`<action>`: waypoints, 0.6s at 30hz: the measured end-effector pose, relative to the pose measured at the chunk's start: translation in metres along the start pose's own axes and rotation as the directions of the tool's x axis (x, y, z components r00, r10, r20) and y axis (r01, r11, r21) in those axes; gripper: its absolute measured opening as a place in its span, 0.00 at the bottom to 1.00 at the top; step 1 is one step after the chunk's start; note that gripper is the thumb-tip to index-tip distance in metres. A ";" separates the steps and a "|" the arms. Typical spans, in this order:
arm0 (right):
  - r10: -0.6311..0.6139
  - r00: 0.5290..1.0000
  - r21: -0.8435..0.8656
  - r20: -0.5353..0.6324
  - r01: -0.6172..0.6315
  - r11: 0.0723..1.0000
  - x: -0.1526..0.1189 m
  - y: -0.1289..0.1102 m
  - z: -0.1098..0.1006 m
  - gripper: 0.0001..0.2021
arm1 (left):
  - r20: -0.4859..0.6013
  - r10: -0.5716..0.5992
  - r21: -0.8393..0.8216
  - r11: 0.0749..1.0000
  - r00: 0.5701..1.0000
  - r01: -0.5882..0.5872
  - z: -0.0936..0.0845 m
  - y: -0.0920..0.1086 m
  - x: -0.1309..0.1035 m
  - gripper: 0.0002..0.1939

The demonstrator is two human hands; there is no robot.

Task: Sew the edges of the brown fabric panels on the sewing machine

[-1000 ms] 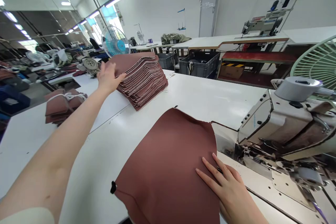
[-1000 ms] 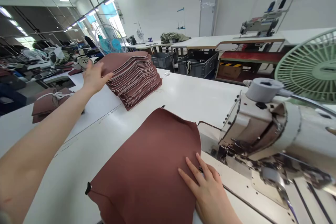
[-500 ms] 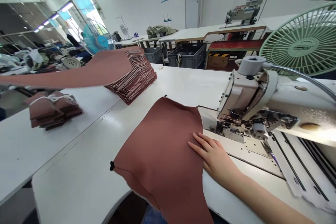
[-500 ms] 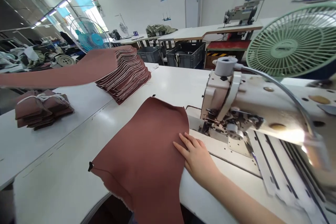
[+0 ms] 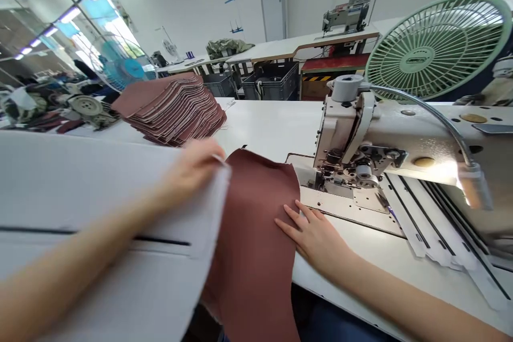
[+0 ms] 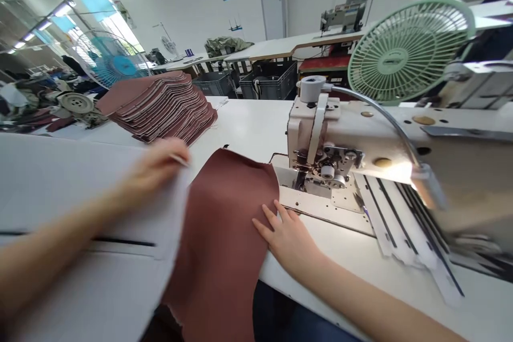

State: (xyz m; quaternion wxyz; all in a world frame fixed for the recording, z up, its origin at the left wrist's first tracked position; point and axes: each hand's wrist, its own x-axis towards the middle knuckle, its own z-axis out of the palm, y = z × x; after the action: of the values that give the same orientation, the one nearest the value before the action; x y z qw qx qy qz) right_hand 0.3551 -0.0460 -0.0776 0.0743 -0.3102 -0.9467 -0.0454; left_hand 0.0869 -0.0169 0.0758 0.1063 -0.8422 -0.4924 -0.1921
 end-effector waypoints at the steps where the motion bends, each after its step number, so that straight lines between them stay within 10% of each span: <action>1: -0.003 1.000 -0.008 -0.008 0.003 1.000 -0.003 -0.004 0.000 0.24 | 0.082 0.055 -0.085 0.995 0.995 -0.048 0.024 0.007 0.007 0.07; 8: 0.048 0.998 0.059 -0.045 -0.046 0.997 -0.012 -0.020 -0.003 0.25 | 0.127 -0.060 -0.381 0.918 0.990 0.105 0.166 0.047 0.042 0.10; 18: -0.065 0.998 0.206 -0.023 0.068 0.976 -0.009 -0.017 0.000 0.20 | 0.071 -0.284 -0.557 0.784 0.956 0.274 0.185 0.053 0.048 0.06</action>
State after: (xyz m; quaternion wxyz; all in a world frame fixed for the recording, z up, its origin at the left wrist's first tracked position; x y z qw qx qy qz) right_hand 0.3527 -0.0647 -0.0803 0.1121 -0.2686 -0.9555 0.0482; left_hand 0.1948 0.0629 -0.0705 -0.1712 -0.7521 -0.5323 -0.3489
